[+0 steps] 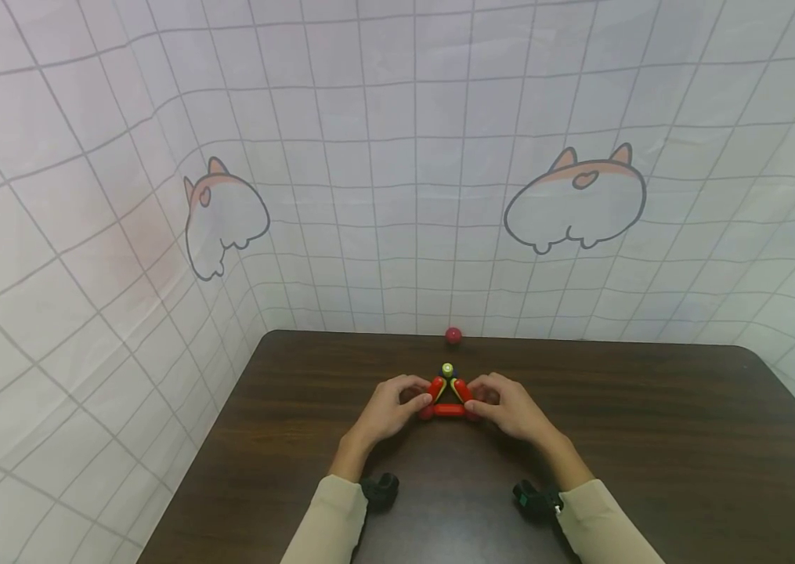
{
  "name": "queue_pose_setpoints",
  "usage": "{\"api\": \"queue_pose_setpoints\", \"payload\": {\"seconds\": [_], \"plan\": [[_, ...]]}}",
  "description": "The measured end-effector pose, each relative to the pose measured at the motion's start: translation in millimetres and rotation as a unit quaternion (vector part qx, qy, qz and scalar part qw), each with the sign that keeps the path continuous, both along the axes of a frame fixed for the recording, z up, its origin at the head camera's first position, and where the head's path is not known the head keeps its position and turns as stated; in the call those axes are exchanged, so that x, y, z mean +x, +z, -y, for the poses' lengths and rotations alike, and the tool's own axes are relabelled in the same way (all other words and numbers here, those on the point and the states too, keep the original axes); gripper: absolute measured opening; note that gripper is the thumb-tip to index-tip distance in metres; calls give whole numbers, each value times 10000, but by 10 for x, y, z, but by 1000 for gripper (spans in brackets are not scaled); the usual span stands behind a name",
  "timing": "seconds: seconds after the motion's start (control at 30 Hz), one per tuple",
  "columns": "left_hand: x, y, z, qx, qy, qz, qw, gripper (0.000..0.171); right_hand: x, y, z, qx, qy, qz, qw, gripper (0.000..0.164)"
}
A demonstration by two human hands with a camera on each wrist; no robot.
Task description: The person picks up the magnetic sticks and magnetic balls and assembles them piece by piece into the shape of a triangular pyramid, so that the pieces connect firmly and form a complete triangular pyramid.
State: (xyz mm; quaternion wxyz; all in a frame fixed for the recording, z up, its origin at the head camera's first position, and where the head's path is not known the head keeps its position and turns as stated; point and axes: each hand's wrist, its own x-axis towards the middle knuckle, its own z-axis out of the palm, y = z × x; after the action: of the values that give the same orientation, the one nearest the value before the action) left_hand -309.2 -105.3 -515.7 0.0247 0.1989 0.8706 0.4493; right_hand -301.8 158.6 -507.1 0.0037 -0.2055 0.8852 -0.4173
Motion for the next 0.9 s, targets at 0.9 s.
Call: {"api": "queue_pose_setpoints", "payload": {"seconds": [0.9], "plan": [[-7,-2,34,-80,-95,158,9998,28,-13,-20,-26,96,6,95,9999,24]]}}
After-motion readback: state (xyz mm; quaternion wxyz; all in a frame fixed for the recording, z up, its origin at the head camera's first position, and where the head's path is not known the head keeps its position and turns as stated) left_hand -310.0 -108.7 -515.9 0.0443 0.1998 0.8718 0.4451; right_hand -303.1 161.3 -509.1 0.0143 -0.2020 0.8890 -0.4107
